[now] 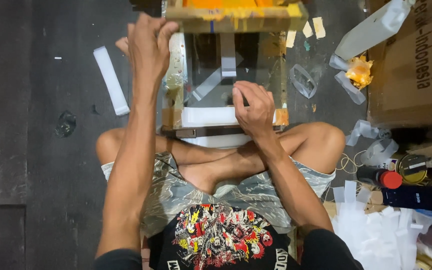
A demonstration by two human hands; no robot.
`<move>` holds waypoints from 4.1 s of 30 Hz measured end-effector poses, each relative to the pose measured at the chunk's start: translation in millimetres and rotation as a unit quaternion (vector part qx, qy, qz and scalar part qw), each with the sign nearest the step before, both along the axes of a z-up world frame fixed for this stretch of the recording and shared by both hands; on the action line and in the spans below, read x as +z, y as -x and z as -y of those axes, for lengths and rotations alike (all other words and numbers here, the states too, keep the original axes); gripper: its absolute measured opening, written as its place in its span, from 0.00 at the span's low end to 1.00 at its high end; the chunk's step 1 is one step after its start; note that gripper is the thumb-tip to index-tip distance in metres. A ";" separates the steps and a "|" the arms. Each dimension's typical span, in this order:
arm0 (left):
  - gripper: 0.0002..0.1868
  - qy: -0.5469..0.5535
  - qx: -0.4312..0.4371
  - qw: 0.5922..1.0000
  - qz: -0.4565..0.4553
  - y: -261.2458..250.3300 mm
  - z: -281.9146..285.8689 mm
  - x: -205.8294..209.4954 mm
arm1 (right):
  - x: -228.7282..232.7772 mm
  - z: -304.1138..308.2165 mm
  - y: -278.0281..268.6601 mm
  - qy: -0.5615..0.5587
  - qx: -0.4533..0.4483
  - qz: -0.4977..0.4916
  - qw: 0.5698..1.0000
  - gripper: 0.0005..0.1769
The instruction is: The person sits cross-legged on the floor and uses a wooden squeegee to spread orange ink across a screen printing frame. They then place a white rectangular object under the frame, press down, and lift the frame to reveal the printed object. This process is repeated multiple times.
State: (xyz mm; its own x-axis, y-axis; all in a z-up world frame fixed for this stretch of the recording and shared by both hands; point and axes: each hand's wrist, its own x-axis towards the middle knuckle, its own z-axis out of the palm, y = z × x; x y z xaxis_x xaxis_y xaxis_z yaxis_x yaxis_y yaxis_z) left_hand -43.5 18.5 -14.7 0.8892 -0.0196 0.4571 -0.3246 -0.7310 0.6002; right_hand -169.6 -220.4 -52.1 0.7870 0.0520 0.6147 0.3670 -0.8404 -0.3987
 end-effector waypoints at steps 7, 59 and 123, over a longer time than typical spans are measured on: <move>0.25 -0.115 0.005 0.993 -0.008 25.2 -6.5 -57.9 | -10.1 10.6 2.9 -0.028 0.007 0.003 1.000 0.13; 0.17 -0.018 0.127 0.978 -0.162 -47.7 63.3 -126.3 | -12.7 41.2 -221.4 0.111 0.106 -0.241 0.958 0.06; 0.28 -0.004 0.097 0.969 -0.227 -42.4 62.1 -97.8 | 5.8 37.9 -186.7 0.005 0.154 -0.270 0.950 0.15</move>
State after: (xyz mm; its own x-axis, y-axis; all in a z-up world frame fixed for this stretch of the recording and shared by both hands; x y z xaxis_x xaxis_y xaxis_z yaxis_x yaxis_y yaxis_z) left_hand -1.1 -43.6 -112.5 0.9860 0.1658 0.0194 0.1147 -0.7573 0.6430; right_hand 17.1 -258.3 -46.3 0.9339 0.3358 0.1228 0.3406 -0.7311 -0.5911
